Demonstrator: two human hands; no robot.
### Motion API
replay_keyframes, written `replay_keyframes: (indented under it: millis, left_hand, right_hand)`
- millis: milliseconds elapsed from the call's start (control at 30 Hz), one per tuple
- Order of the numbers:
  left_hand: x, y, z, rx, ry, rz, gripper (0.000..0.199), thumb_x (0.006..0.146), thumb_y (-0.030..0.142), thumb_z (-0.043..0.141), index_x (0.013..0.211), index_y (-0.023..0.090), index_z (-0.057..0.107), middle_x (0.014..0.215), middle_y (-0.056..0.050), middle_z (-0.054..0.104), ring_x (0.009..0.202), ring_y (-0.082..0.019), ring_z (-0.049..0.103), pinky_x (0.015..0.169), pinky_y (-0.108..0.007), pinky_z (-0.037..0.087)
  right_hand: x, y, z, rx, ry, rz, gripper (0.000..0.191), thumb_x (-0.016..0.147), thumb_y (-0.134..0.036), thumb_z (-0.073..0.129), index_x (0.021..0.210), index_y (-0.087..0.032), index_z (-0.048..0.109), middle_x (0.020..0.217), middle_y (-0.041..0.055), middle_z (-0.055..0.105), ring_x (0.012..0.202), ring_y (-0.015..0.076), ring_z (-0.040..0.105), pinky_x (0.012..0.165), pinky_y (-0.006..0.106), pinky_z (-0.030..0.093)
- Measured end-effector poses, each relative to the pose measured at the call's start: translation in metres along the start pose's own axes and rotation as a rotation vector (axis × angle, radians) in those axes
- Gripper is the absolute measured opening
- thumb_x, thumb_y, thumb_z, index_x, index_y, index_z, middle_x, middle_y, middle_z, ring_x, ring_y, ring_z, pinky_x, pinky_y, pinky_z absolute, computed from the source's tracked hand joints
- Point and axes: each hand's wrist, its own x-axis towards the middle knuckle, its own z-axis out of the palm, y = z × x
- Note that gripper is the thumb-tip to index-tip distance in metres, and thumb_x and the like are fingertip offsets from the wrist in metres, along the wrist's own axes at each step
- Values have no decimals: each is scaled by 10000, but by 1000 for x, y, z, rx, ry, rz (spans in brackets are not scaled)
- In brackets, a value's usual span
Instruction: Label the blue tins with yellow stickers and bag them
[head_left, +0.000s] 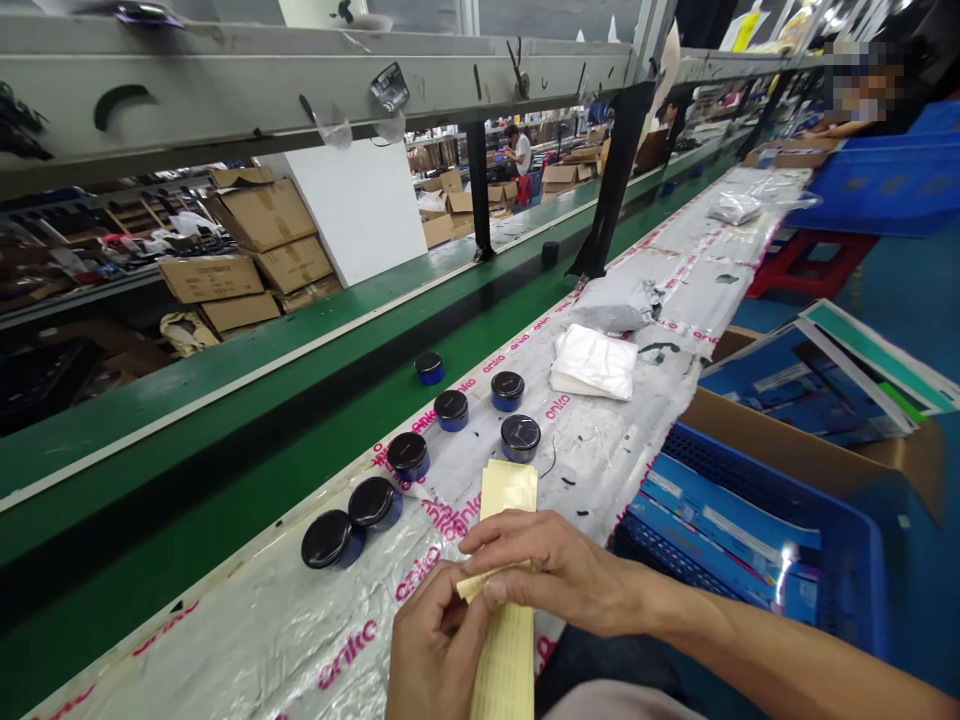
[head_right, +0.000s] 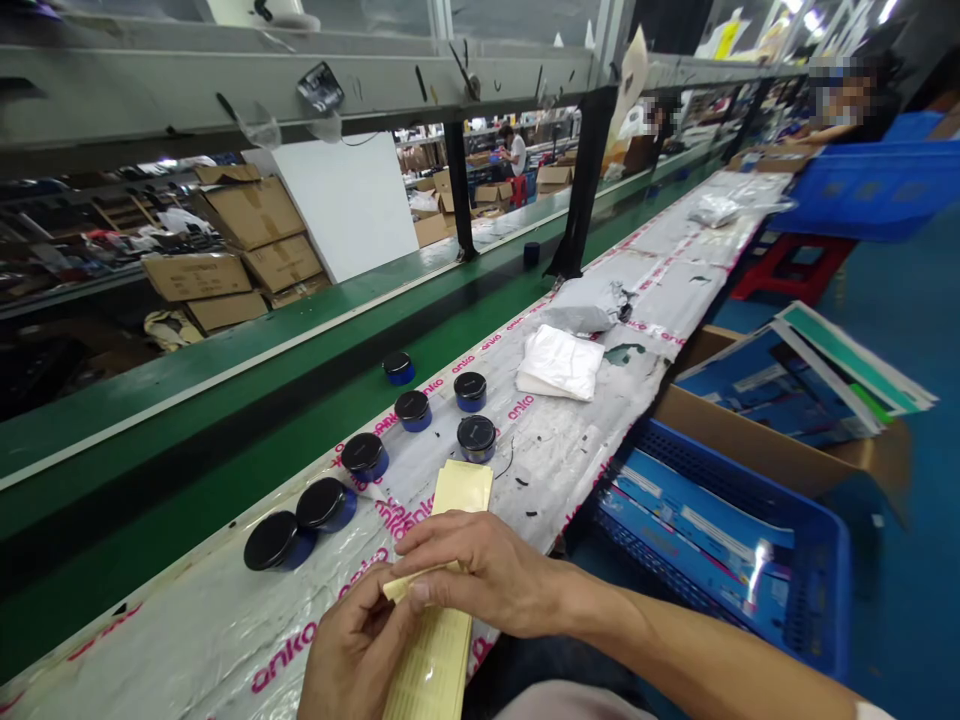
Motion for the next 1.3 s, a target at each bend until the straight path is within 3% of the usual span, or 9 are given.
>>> replay_keyframes:
  millis: [133, 300, 433, 600, 800, 933, 1033, 1167, 1300]
  left_hand:
    - [1, -1, -1, 35, -15, 14, 365, 821, 541, 727, 854, 177, 744, 782, -34, 664, 767, -196, 655, 659, -245, 516]
    - [2, 0, -3, 42, -5, 33, 344, 832, 519, 719, 916, 190, 773, 874, -50, 732, 788, -196, 663, 694, -255, 518]
    - [3, 1, -4, 50, 3, 29, 325, 825, 498, 730, 891, 182, 772, 832, -45, 735, 763, -194, 652, 692, -258, 512]
    - [3, 4, -1, 20, -18, 8, 327, 820, 481, 745, 903, 166, 760, 799, -49, 718, 784, -215, 664, 686, -267, 529]
    - [7, 2, -2, 69, -88, 91, 319, 918, 459, 632, 1040, 193, 757, 1067, -84, 728, 915, -223, 665, 756, -280, 531]
    - [11, -3, -7, 146, -132, 131, 297, 964, 412, 559, 1063, 214, 757, 1126, -86, 718, 922, -217, 651, 769, -292, 506]
    - [12, -5, -9, 118, -138, 132, 254, 938, 347, 579, 1054, 219, 765, 1181, -85, 712, 1033, -244, 644, 878, -322, 501]
    - [13, -4, -8, 92, -128, 99, 252, 906, 312, 572, 1009, 203, 775, 1132, -88, 732, 1058, -271, 645, 916, -350, 498]
    - [13, -1, -6, 67, -53, 80, 252, 872, 339, 591, 958, 192, 777, 1074, -93, 736, 1011, -281, 647, 903, -361, 501]
  right_hand:
    - [-1, -1, -1, -34, 25, -31, 298, 963, -301, 669, 1251, -266, 739, 1271, 71, 704, 1154, 190, 661, 1029, 319, 498]
    - [2, -1, -3, -69, -55, -128, 323, 1005, -279, 604, 1314, -277, 696, 1317, 72, 680, 1194, 181, 641, 1047, 323, 485]
    - [3, 2, -3, -118, -68, -202, 334, 1013, -272, 585, 1332, -254, 684, 1340, 89, 665, 1179, 185, 644, 1033, 333, 495]
    - [4, 5, -2, -87, -17, -165, 314, 993, -277, 616, 1290, -245, 714, 1302, 87, 691, 1155, 185, 663, 1014, 322, 507]
    - [9, 4, -2, -110, 16, -198, 289, 958, -216, 626, 1218, -215, 754, 1239, 98, 713, 1090, 189, 672, 962, 329, 525]
    - [10, 4, -4, -151, -1, -244, 288, 975, -225, 614, 1229, -217, 747, 1251, 94, 710, 1077, 190, 653, 971, 345, 500]
    - [11, 6, -5, -135, -24, -282, 282, 994, -241, 599, 1238, -211, 739, 1270, 104, 705, 1096, 193, 650, 992, 363, 478]
    - [13, 8, -4, -103, -56, -321, 261, 1013, -260, 586, 1215, -220, 746, 1320, 107, 687, 1143, 198, 636, 1030, 396, 447]
    - [13, -1, -5, -50, -75, -268, 253, 1012, -282, 588, 1189, -220, 759, 1318, 104, 689, 1174, 209, 602, 1068, 431, 417]
